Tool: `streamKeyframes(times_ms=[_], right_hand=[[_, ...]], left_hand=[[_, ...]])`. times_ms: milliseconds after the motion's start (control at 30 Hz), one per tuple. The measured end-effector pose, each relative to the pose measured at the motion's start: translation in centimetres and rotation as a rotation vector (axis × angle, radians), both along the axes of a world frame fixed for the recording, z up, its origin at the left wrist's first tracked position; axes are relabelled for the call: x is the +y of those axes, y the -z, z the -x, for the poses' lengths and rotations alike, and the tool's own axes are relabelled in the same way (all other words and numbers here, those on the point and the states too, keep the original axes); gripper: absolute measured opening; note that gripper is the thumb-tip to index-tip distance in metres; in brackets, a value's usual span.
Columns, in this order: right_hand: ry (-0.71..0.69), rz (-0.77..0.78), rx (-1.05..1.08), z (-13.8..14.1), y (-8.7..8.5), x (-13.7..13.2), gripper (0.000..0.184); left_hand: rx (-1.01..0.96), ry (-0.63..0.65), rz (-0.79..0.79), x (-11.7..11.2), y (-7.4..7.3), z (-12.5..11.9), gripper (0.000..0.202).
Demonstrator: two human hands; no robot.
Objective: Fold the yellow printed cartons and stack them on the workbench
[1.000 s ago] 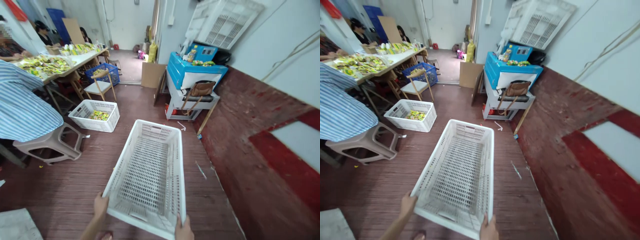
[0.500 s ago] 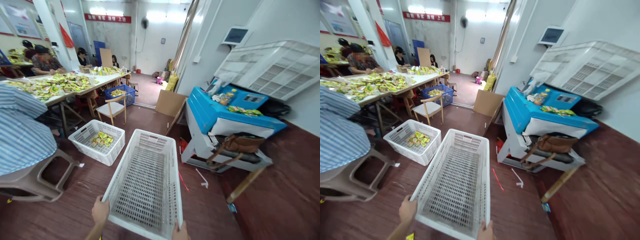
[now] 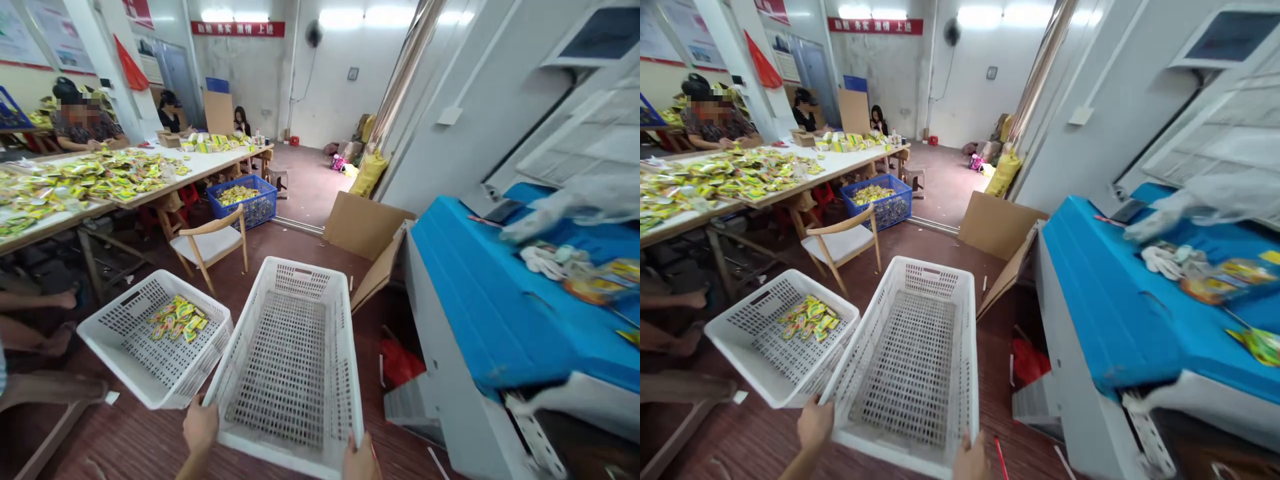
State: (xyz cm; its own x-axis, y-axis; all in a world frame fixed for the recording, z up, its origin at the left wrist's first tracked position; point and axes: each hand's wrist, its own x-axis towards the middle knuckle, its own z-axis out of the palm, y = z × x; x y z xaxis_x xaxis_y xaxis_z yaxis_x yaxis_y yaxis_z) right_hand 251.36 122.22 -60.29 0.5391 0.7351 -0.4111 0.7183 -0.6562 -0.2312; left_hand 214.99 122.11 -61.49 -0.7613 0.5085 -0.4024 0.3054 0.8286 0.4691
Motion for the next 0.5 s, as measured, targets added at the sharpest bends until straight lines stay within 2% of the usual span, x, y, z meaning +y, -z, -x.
streamKeyframes(times_ms=[100, 233, 500], right_hand=[[-0.057, -0.001, 0.000, -0.9, 0.1, 10.9, 0.042], [-0.098, 0.003, -0.018, -0.8, 0.4, 25.2, 0.043], [-0.068, 0.003, -0.019, 0.2, 0.3, 52.9, 0.034]], left_hand=[[-0.009, -0.027, 0.013, 9.4, 0.6, -1.0, 0.033], [-0.025, -0.047, 0.018, 22.8, 0.9, -1.2, 0.035], [-0.031, -0.035, 0.048, 50.9, -0.1, -0.4, 0.032]])
